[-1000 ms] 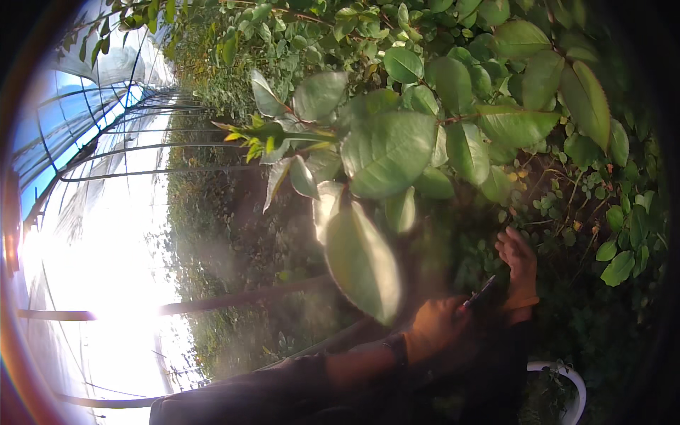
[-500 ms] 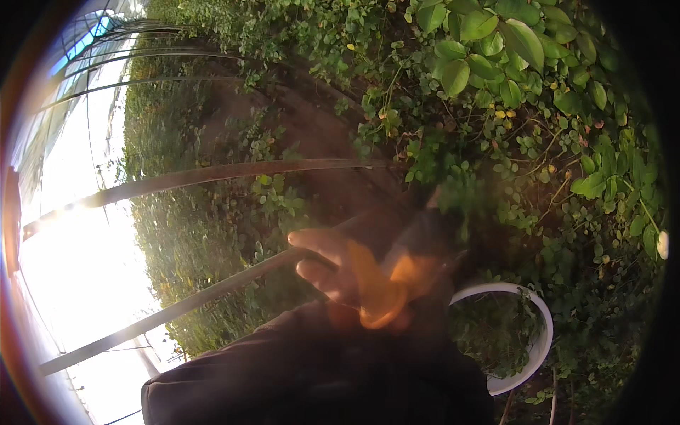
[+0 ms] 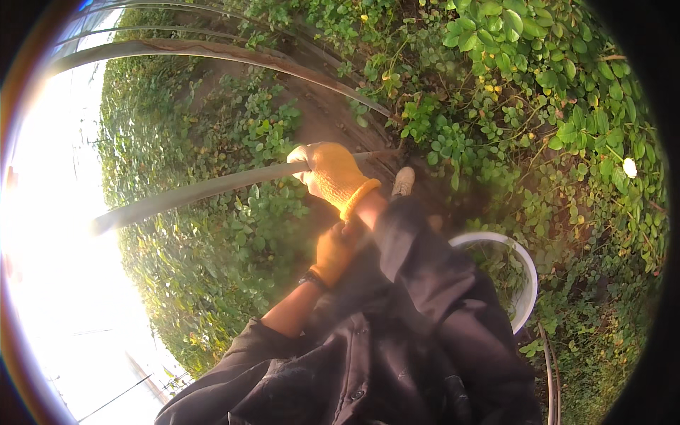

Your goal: The person crouches beside a leafy vine and uses pruning shears to cut leafy stems, placing them into a white bucket. The person repeatedly reaches into the foliage, snips stems, and deposits the cuttings into the bucket.

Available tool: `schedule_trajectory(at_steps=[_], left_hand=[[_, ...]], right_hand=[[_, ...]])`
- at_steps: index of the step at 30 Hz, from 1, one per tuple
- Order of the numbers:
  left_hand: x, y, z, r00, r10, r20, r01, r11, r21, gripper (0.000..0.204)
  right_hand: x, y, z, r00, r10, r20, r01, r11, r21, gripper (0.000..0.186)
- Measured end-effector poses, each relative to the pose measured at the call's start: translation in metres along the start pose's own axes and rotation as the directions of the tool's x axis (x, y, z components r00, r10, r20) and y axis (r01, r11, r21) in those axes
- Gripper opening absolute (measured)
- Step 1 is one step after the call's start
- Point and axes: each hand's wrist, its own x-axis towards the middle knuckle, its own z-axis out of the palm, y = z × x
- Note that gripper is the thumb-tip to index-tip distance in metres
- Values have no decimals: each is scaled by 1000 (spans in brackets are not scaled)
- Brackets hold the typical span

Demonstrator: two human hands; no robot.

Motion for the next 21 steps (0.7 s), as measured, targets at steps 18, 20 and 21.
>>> schedule_trajectory(at_steps=[18,20,21], left_hand=[[12,-29,-118,927,-359,107,306,562,-768,24],[13,-35,-127,942,-326,75,252,546,-799,23],[13,-39,-131,952,-295,78,220,491,-843,23]], right_hand=[[-7,21,24,957,286,-48,-289,955,-69,12],[-9,5,19,877,480,-7,-476,870,128,20],[-8,-6,17,861,509,-8,-505,857,101,27]])
